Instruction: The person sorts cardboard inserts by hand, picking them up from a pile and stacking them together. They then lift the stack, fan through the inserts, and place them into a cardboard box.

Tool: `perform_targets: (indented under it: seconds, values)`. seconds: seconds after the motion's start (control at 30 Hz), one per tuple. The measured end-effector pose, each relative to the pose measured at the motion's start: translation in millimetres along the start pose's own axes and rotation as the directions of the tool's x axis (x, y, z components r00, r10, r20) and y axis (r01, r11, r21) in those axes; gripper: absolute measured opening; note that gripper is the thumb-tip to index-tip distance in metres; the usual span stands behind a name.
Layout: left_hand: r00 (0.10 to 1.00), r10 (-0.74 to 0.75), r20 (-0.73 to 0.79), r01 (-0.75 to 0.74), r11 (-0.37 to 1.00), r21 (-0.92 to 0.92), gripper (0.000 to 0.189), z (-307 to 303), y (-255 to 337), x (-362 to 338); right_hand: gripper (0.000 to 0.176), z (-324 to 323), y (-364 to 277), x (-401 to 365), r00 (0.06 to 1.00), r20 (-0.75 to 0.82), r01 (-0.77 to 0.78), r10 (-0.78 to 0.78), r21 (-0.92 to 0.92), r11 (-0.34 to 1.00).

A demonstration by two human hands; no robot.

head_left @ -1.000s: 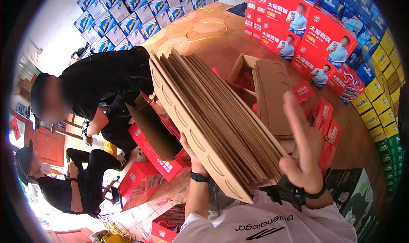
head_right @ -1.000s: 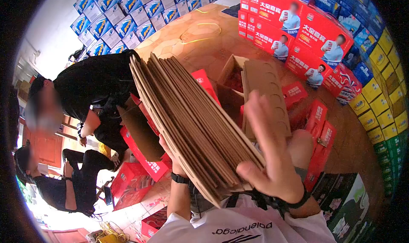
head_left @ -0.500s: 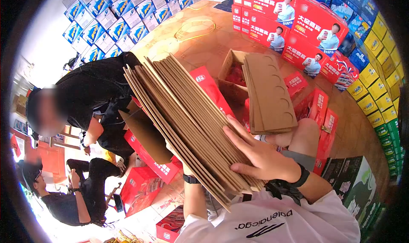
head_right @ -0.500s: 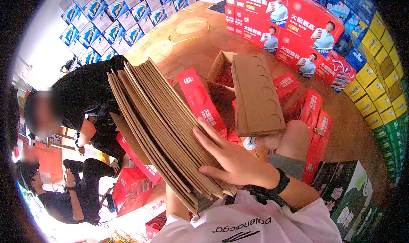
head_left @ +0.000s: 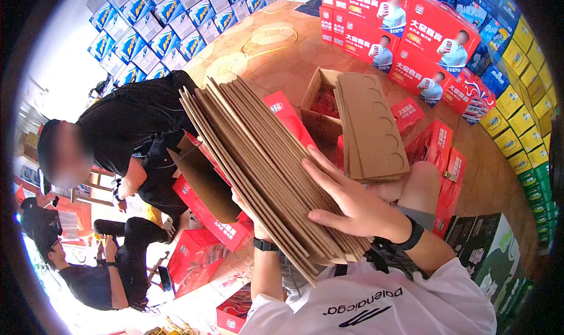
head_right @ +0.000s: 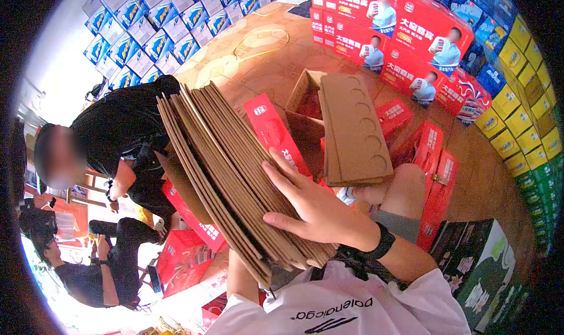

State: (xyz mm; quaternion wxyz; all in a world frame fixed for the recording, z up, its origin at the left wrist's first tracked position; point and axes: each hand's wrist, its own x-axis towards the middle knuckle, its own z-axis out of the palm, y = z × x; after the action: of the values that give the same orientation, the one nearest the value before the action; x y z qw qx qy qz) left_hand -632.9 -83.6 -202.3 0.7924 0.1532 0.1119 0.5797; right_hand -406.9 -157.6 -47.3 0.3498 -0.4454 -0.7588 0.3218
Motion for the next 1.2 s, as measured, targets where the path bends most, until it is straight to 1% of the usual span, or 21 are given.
perform_targets:
  seconds: [0.1,0.13,0.23,0.27,0.37,0.5,0.53,0.67,0.77,0.9,0.93,1.03,1.13,1.2]
  values:
    - [1.000,-0.006,0.018,0.007,1.000,-0.014,0.072,0,0,0,0.084,-10,-17,1,0.996,0.040,0.085,-0.080,-0.140,0.987]
    - [1.000,-0.010,0.026,0.010,1.000,-0.022,0.072,1,-1,-1,0.079,-11,-22,0,0.989,0.030,0.150,-0.147,-0.246,0.958]
    - [0.998,-0.017,0.059,0.020,0.999,-0.049,0.070,0,-3,1,0.074,-15,-35,-3,0.972,0.155,0.224,-0.174,-0.415,0.882]
    - [0.997,-0.022,0.073,0.026,0.998,-0.060,0.070,0,-4,1,0.068,-15,-38,-4,0.973,0.167,0.215,-0.162,-0.382,0.899]
    - [0.992,-0.034,0.119,0.046,0.994,-0.094,0.069,0,-4,3,0.066,-17,-41,-3,0.956,0.260,0.234,-0.133,-0.411,0.881]
    - [0.980,-0.051,0.192,0.081,0.985,-0.153,0.067,-1,-3,3,0.068,-22,-38,5,0.950,0.289,0.224,-0.121,-0.357,0.907]
    - [0.975,-0.058,0.215,0.096,0.981,-0.168,0.066,-1,-4,4,0.070,-24,-36,8,0.945,0.296,0.247,-0.138,-0.368,0.896]
    - [0.950,-0.077,0.302,0.149,0.963,-0.223,0.065,0,-5,3,0.076,-26,-26,30,0.949,0.246,0.285,-0.195,-0.416,0.864]
    - [0.929,-0.091,0.360,0.192,0.948,-0.255,0.064,2,-4,5,0.076,-25,-17,49,0.965,0.159,0.258,-0.209,-0.418,0.871]
    - [0.900,-0.103,0.423,0.241,0.927,-0.288,0.062,2,-3,3,0.084,-25,-9,71,0.976,0.127,0.217,-0.176,-0.563,0.797]
    - [0.896,-0.105,0.432,0.250,0.922,-0.295,0.061,2,-3,3,0.086,-23,-4,75,0.978,0.087,0.207,-0.191,-0.547,0.811]
    - [0.877,-0.115,0.467,0.281,0.911,-0.303,0.060,5,-1,5,0.088,-18,-8,76,0.986,0.031,0.151,-0.164,-0.581,0.800]
    - [0.868,-0.121,0.482,0.301,0.900,-0.314,0.059,8,0,4,0.091,-16,-9,73,0.985,0.016,0.148,-0.173,-0.591,0.793]
    - [0.867,-0.122,0.482,0.293,0.909,-0.296,0.062,10,1,5,0.093,-15,-10,71,0.983,-0.007,0.142,-0.184,-0.607,0.782]
